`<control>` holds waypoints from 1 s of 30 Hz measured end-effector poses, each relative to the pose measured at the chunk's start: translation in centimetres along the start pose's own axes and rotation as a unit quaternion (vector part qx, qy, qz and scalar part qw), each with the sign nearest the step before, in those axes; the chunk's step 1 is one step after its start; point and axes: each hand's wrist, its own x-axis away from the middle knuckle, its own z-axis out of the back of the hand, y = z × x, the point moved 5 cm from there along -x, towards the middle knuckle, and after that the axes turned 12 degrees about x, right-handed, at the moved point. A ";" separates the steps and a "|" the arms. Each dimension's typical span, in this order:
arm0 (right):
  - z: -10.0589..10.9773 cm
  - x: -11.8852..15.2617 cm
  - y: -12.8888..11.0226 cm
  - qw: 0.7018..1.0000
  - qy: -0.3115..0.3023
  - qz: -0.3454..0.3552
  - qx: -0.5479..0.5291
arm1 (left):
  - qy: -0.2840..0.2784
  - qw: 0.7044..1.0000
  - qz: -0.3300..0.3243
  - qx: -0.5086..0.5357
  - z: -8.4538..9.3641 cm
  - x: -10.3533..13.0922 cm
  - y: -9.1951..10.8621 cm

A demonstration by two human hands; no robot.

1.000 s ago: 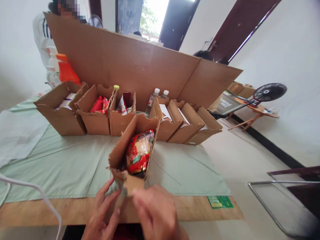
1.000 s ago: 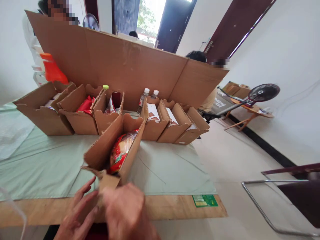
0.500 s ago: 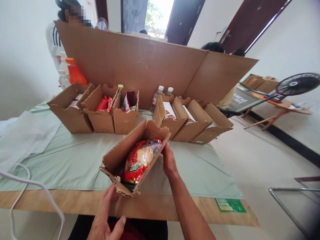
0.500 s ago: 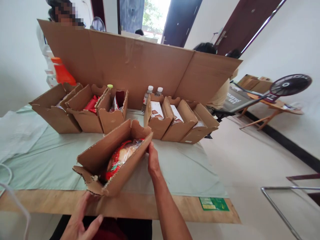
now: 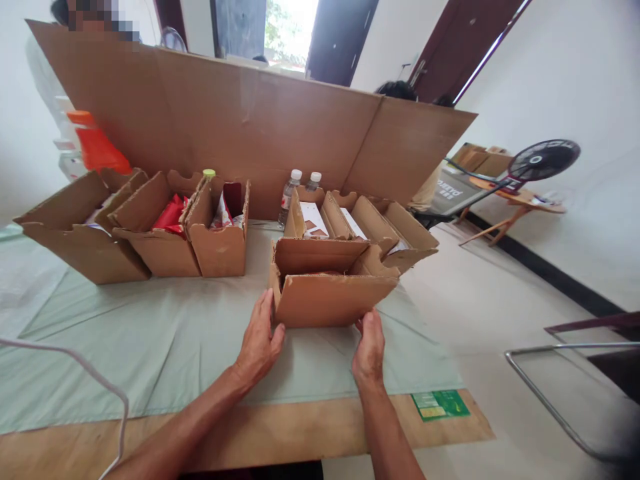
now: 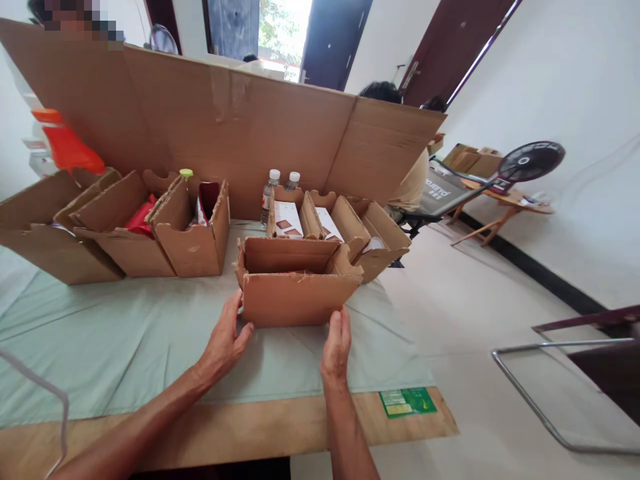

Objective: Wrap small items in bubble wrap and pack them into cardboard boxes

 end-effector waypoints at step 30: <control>-5.2 20.2 -1.2 0.770 -0.303 0.462 0.319 | 0.012 0.995 -0.003 -0.095 11.2 10.0 0.9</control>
